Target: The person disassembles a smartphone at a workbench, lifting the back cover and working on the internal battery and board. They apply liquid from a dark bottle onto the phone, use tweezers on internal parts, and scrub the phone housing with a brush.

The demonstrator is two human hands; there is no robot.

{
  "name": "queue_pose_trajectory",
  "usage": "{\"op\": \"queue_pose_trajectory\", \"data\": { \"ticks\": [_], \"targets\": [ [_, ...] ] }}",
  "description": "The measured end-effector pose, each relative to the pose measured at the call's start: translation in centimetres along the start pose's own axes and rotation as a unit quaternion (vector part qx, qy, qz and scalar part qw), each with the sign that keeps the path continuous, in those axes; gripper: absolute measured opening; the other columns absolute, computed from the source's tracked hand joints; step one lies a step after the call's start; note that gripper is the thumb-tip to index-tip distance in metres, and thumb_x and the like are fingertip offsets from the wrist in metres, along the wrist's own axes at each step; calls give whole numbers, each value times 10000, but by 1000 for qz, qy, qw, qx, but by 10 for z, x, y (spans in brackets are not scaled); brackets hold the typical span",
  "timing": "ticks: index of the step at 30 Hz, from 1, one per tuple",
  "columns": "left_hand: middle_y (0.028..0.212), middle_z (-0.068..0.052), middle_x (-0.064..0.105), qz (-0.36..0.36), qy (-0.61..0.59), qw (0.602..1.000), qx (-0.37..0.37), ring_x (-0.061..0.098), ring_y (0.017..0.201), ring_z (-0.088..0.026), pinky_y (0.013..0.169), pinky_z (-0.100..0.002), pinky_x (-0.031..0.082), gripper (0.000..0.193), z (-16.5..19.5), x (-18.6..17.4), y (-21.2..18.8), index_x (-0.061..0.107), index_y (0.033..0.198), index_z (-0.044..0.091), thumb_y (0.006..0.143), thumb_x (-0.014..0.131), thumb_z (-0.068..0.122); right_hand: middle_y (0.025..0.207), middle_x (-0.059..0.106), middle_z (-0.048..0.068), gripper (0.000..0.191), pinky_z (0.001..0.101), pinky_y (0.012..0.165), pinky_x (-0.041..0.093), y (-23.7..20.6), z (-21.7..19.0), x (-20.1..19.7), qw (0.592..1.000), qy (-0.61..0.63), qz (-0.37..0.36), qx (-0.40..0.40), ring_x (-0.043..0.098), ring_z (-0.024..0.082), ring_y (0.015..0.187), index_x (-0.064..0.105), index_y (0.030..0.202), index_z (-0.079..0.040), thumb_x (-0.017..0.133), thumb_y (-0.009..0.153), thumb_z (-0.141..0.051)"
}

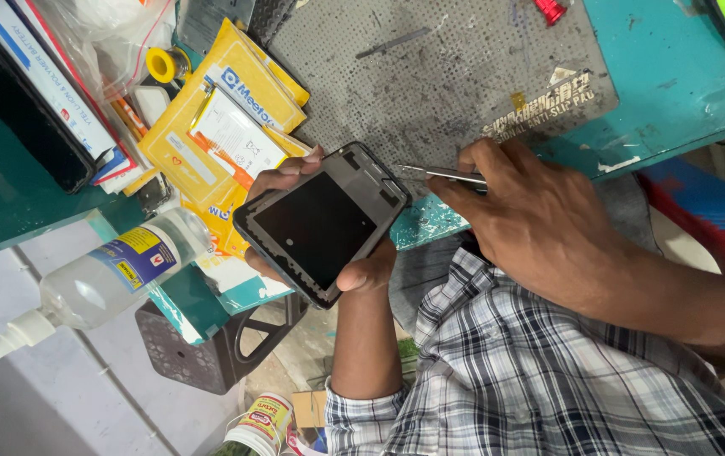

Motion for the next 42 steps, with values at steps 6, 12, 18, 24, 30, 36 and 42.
{"op": "queue_pose_trajectory", "data": {
  "ticks": [6,12,18,24,30,36,42],
  "targets": [
    [1186,-73,498,4,-8,1000,4,533,1087,-231,1069,-412,432,881,0,0,-1,422,1290,25,866,684,752,1015,582,94,465,321,540,548,-1,-1,-1,1000,10,2,-1,639,238,884,753,1232,-92,719,772,-33],
    [1182,-70,503,3,-17,1000,1,536,1089,-228,1072,-408,430,880,0,-1,-1,426,1295,25,866,689,747,1015,582,96,450,320,548,559,0,-1,1,1000,11,1,1,636,235,867,754,1226,-93,716,782,-28],
    [1180,-75,501,6,-19,1000,-3,536,1088,-230,1078,-409,431,889,-1,-2,-1,426,1296,22,865,682,757,977,562,99,457,317,535,560,2,-2,1,1000,7,-6,-2,631,228,847,746,1242,-73,717,788,-34],
    [1204,-103,477,11,93,995,44,557,1094,-278,1053,-439,503,948,7,1,0,415,1325,18,846,645,803,947,529,107,517,345,559,573,11,-6,0,1000,-19,-18,-3,634,256,885,724,1276,-79,715,759,-74],
    [1201,-106,472,16,100,994,35,555,1117,-285,1052,-436,494,966,7,1,0,409,1319,10,837,648,812,978,526,110,515,364,617,575,21,-7,-3,1000,-12,-8,1,617,256,930,720,1269,-62,693,756,-102],
    [1189,-96,478,15,68,998,11,549,1100,-269,1052,-429,469,966,5,1,1,411,1310,12,829,666,811,997,532,112,461,354,605,560,31,-10,-6,1000,0,17,-7,604,245,920,726,1261,-30,684,810,-115],
    [1219,-80,475,12,100,995,16,553,1119,-264,1067,-440,479,990,4,0,0,410,1314,31,796,667,835,1001,533,112,448,371,604,554,36,-7,-1,1000,0,22,4,600,249,929,728,1263,-39,676,830,-145]
  ]
}}
Point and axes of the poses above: each hand's wrist, its own y-axis towards the middle knuckle, its own x-axis out of the palm, z = x × y, the point moved 10 cm from there along y, towards the middle knuckle
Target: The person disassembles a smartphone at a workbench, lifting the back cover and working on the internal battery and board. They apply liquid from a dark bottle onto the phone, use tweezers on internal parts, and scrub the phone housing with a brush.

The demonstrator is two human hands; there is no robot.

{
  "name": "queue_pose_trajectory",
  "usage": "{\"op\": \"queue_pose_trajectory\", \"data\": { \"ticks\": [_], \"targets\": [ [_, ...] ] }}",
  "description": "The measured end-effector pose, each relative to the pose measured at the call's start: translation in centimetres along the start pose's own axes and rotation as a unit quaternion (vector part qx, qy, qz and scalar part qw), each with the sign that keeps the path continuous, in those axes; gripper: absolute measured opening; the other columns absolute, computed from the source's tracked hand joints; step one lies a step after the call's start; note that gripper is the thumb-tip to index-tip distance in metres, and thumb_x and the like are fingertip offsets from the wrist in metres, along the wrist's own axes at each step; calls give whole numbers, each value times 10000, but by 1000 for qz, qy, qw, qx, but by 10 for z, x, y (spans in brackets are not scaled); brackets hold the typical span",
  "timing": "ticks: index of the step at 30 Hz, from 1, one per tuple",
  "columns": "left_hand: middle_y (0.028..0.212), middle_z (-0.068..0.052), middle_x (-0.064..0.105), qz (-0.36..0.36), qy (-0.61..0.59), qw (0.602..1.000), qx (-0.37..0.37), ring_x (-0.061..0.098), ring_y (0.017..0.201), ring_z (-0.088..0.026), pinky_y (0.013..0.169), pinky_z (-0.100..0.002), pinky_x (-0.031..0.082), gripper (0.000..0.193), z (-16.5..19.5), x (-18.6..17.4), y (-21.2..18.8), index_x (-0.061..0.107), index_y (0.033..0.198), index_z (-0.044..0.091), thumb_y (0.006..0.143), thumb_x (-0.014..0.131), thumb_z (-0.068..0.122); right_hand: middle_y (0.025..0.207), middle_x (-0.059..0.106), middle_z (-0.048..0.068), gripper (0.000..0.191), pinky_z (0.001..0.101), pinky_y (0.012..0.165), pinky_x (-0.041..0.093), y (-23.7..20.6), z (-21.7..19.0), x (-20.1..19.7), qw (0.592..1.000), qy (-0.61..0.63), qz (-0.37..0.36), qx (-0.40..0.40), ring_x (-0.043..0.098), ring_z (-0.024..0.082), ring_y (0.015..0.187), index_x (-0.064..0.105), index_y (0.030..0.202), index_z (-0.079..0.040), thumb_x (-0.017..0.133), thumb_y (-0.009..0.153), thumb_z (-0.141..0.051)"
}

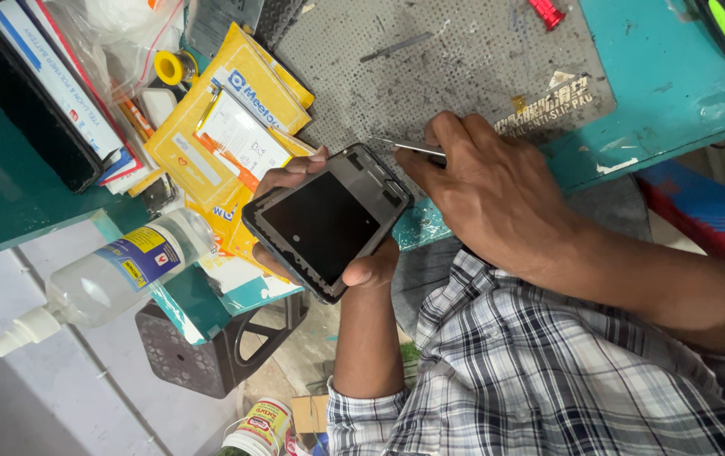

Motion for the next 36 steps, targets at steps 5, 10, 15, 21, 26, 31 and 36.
{"op": "queue_pose_trajectory", "data": {
  "ticks": [5,10,15,21,26,31,36],
  "targets": [
    [1191,-107,479,14,-68,998,-14,534,1094,-268,1057,-432,465,920,-6,-2,-2,411,1281,52,803,754,759,1098,550,151,480,406,675,565,9,-5,-6,998,-24,56,-7,608,310,1023,708,1277,-63,652,811,-163],
    [1275,-143,499,19,-10,998,57,561,1146,-302,1039,-468,542,888,-3,-3,-8,361,1338,113,819,794,690,1240,561,172,528,439,856,551,12,8,-13,996,-10,91,-7,600,341,1097,687,1344,-40,649,817,-49],
    [1237,-205,564,-26,64,993,98,608,1104,-315,1013,-449,558,925,0,7,0,345,1428,6,902,750,651,1314,576,207,390,508,997,494,11,63,-63,974,-2,221,55,570,415,1187,687,1287,-44,732,901,-74],
    [1098,-212,629,-40,132,976,168,676,893,-305,786,-390,580,656,15,22,19,508,1127,-47,936,731,540,1168,677,209,457,517,928,509,11,123,-105,953,-148,222,146,639,414,1059,686,1313,-43,767,892,-202],
    [1111,-244,674,-34,109,984,137,689,788,-309,704,-387,565,507,15,21,25,537,922,-1,881,774,445,1025,734,196,347,511,872,549,14,142,-97,950,-181,198,161,701,396,940,711,1282,-96,705,956,-215],
    [1184,-249,651,-20,167,965,202,700,946,-369,819,-445,601,470,29,22,23,495,929,34,911,822,371,1013,739,206,286,510,875,550,13,156,-101,946,-185,194,181,700,403,926,736,1243,-84,682,1003,-229],
    [1258,-262,656,-50,190,961,197,709,968,-364,792,-436,597,489,35,34,28,553,959,-1,900,833,396,949,746,182,300,463,840,554,5,164,-111,936,-201,197,210,716,364,880,712,1214,-41,737,1051,-292]
  ]
}}
Point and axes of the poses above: each hand's wrist, its own y-axis towards the middle knuckle, its own x-axis out of the palm, z = x × y, the point moved 10 cm from there along y, towards the middle knuckle
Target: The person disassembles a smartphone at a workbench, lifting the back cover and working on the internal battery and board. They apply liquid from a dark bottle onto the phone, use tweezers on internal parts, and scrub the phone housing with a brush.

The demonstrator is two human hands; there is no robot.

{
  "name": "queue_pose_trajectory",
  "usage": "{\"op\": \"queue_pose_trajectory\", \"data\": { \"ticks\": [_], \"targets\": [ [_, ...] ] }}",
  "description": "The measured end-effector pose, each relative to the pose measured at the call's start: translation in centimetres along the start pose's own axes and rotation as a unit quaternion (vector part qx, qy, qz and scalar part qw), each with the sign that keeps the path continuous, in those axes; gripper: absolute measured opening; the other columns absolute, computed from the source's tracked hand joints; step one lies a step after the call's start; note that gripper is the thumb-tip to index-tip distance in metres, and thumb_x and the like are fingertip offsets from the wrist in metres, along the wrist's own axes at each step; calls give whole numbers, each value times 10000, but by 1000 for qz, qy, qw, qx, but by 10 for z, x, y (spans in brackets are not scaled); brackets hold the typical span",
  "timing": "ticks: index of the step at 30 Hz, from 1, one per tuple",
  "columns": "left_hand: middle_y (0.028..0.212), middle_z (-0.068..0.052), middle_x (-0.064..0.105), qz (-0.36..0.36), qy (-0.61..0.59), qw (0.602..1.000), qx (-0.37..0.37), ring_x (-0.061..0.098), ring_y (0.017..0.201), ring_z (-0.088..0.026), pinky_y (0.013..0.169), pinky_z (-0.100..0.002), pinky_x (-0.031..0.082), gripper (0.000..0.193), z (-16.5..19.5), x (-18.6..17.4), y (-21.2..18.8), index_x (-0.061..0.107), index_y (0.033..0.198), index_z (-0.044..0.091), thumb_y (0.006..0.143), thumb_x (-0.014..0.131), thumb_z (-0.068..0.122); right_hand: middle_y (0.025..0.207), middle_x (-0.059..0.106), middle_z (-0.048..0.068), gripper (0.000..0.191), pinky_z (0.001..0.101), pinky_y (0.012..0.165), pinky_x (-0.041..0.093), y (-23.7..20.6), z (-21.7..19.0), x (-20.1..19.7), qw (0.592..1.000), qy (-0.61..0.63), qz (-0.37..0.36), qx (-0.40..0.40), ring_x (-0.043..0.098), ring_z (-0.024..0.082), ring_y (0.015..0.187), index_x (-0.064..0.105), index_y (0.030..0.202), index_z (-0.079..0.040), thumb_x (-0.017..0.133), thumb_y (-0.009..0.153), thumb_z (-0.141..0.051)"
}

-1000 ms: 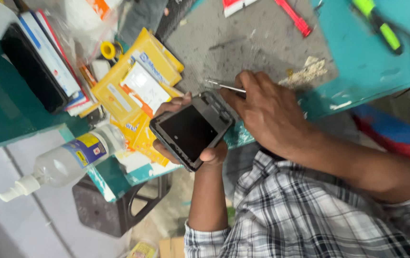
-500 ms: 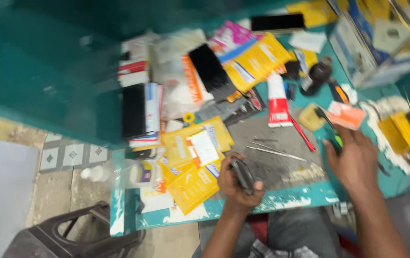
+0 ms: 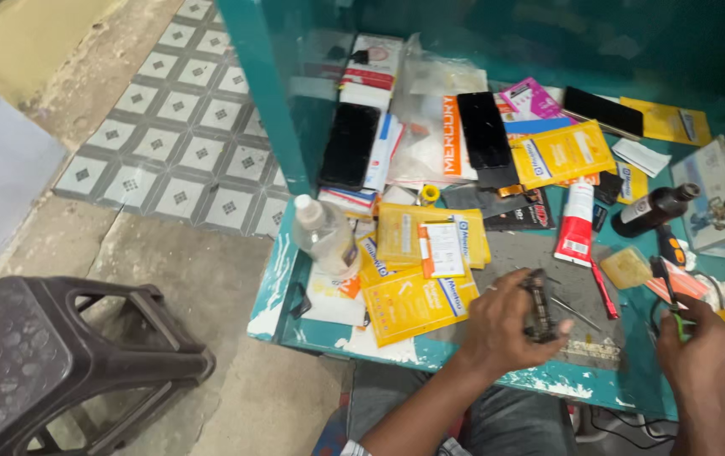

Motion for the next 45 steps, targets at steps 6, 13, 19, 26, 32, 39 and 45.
{"op": "queue_pose_trajectory", "data": {
  "ticks": [6,13,19,26,32,39,45],
  "targets": [
    [1276,-236,646,-50,26,998,-6,709,1020,-353,801,-428,589,522,6,16,5,572,961,28,844,825,468,851,730,154,368,383,748,534,-16,9,3,982,161,-59,85,711,244,788,700,1283,12,735,1046,-267],
    [1309,-239,635,-58,11,998,-22,695,1049,-374,835,-452,585,514,1,24,3,548,1015,26,890,839,431,1027,721,101,404,285,611,486,-39,-3,22,917,365,-110,119,664,144,816,608,1393,33,635,1059,-192],
    [1350,-253,629,-74,14,997,-26,692,1118,-382,920,-464,590,501,-14,25,-9,556,1136,39,891,826,384,975,715,143,347,293,609,424,-63,-29,48,844,492,-188,100,537,153,736,678,1393,51,549,1146,-157],
    [1257,-146,583,111,-286,945,-115,604,1156,-262,1076,-433,502,747,-34,-18,-4,434,1412,-6,1003,626,589,983,755,125,346,285,628,580,-74,-90,22,778,580,-219,99,731,166,786,554,1335,5,508,1026,-144],
    [1349,-92,477,234,-477,837,-134,535,1221,-294,1134,-538,452,910,-1,-64,0,364,1452,32,942,576,755,869,708,84,466,248,465,500,-104,-123,-26,774,593,-207,82,631,107,586,523,1479,-57,536,1015,-89],
    [1279,-98,442,245,-431,862,-108,560,1123,-316,1066,-607,482,968,55,-95,16,341,1497,32,933,554,790,788,705,41,413,228,480,509,-108,-163,-85,856,485,-162,-81,617,61,534,621,1375,-42,621,963,-23],
    [1243,-92,447,211,-452,858,-121,550,1129,-305,1100,-610,452,926,64,-91,12,366,1383,12,917,608,774,774,596,88,461,335,539,489,-108,-185,-107,891,396,-84,-203,586,161,579,622,1385,-35,655,931,37]
  ]
}}
Point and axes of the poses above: each hand's wrist, its own y-axis towards the middle knuckle, its own x-axis out of the palm, z = x × y, the point moved 10 cm from there along y, towards the middle knuckle
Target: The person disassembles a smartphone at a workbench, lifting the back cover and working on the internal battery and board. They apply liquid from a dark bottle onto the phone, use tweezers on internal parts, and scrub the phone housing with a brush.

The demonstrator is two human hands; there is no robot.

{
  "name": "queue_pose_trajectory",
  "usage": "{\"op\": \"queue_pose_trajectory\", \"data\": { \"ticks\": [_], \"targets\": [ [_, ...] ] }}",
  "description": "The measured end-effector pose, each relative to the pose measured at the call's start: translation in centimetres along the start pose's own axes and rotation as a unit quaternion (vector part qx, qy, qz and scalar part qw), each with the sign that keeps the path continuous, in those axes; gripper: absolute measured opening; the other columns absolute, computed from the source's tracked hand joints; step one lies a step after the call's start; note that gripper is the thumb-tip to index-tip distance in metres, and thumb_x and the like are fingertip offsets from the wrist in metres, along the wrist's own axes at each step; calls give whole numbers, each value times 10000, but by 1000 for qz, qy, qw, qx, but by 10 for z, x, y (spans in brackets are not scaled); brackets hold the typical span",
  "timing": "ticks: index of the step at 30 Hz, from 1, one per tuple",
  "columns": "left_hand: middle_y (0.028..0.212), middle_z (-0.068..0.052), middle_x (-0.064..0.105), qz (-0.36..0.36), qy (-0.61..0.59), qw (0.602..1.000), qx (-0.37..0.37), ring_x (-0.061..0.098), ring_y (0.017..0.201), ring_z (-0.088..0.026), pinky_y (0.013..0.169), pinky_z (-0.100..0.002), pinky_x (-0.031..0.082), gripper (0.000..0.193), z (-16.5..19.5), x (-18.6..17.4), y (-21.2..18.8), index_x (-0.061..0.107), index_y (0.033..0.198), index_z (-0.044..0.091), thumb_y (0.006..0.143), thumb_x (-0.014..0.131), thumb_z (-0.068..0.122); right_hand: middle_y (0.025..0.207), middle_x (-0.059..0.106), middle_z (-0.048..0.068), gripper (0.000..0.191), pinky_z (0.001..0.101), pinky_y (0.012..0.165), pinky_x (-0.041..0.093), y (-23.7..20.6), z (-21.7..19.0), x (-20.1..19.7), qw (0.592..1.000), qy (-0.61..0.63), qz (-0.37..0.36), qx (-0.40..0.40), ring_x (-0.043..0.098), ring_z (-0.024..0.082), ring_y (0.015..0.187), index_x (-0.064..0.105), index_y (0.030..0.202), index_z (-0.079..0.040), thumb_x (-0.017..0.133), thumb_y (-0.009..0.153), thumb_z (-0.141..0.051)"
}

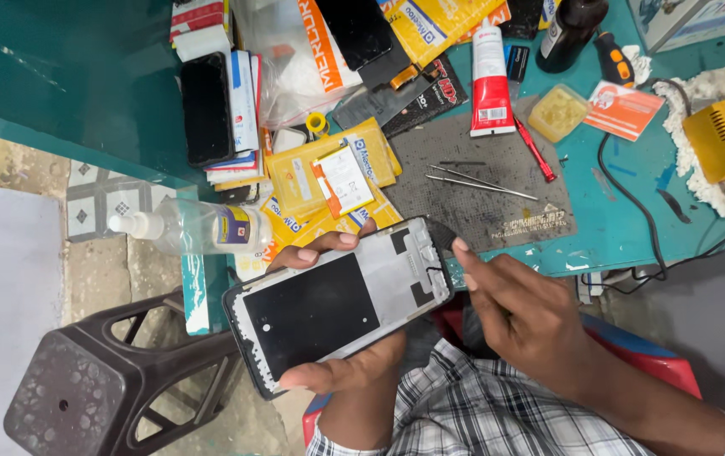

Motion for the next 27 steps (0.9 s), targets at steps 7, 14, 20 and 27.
{"op": "queue_pose_trajectory", "data": {
  "ticks": [7,14,20,27],
  "targets": [
    [1243,-99,456,4,21,1000,6,550,1157,-306,1120,-611,446,938,1,-6,2,367,1407,20,919,600,787,817,666,107,508,354,499,507,-24,1,8,991,29,-123,39,614,202,564,632,1373,-47,677,871,18],
    [1273,-113,449,21,-69,997,11,570,1129,-333,1090,-639,499,907,-4,-9,12,328,1458,49,939,470,779,1023,800,106,412,231,498,495,-44,40,-44,975,166,-51,142,629,87,581,693,1303,-64,678,896,4],
    [1283,-113,451,14,-83,996,7,569,1130,-333,1058,-625,522,876,2,-3,11,335,1461,84,943,445,782,686,624,47,502,314,459,427,-46,21,-24,995,-28,-75,60,531,139,479,692,1309,-76,743,818,12],
    [1219,-132,479,31,-50,997,-49,557,1125,-319,1077,-629,505,954,0,-5,1,368,1383,-9,912,501,810,731,548,48,576,374,485,463,-26,-18,-8,996,-52,-64,-44,539,182,519,600,1380,-60,698,820,31]
  ]
}}
Point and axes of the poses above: each hand's wrist, its own y-axis towards the middle knuckle, its own x-axis out of the palm, z = x × y, the point moved 10 cm from there along y, towards the middle knuckle
